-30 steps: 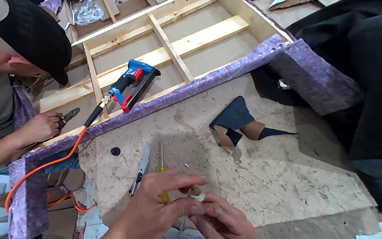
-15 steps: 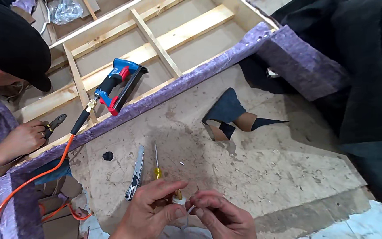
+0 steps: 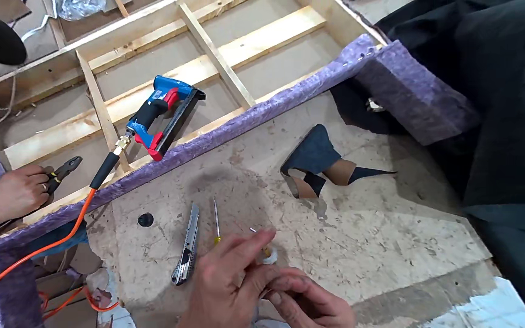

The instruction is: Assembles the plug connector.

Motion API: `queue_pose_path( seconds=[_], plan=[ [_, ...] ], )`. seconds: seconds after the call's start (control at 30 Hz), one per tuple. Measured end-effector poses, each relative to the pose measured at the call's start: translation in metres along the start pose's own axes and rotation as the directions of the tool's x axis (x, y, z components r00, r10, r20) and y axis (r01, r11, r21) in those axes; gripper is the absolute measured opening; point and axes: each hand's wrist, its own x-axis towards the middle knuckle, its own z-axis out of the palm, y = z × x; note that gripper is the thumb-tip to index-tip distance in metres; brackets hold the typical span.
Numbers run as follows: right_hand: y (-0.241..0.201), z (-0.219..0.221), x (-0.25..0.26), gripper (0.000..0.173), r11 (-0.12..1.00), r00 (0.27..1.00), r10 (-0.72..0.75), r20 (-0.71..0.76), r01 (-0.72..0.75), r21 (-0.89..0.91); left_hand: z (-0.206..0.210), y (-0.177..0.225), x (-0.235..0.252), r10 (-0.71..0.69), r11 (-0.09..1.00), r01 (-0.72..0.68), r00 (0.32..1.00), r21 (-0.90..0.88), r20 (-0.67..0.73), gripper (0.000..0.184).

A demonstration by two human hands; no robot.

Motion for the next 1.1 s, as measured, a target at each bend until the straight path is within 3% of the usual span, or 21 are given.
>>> queue_pose_path(
  seconds=[0.1,0.3,0.43,0.57,0.73,0.87,1.1],
  plan=[
    [0.002,-0.001,0.000,0.015,1.000,0.999,0.020,-0.051,-0.020,0.014,-0.005,-0.010,-0.015,0.035,0.993,-0.036,0.999,0.117,0.008,0.040],
    [0.000,0.002,0.000,0.013,0.994,0.993,0.107,-0.059,-0.106,0.031,-0.017,-0.017,-0.031,-0.127,0.986,0.138,0.985,-0.095,0.120,0.038],
    [0.000,0.002,0.001,0.012,0.993,0.992,0.117,-0.052,-0.116,0.031,-0.025,-0.014,-0.033,-0.172,0.969,0.207,0.958,-0.138,0.229,0.041],
    [-0.001,0.003,0.002,0.011,0.992,0.991,0.129,-0.039,-0.128,0.007,-0.019,-0.015,-0.033,-0.187,0.955,0.210,0.975,-0.208,0.123,0.033],
    [-0.004,0.005,0.001,0.013,0.993,0.992,0.110,-0.055,-0.112,-0.043,-0.013,-0.020,-0.036,-0.131,0.980,0.129,0.991,-0.150,-0.001,0.044],
    [-0.003,0.006,0.001,0.014,0.995,0.994,0.090,-0.067,-0.093,-0.032,-0.013,-0.019,-0.037,-0.111,0.982,0.106,0.994,-0.156,-0.023,0.032],
    [-0.002,0.007,0.002,0.013,0.996,0.995,0.080,-0.060,-0.082,-0.035,-0.014,-0.017,-0.036,-0.089,0.996,0.088,0.996,-0.024,-0.018,0.034]
  ],
)
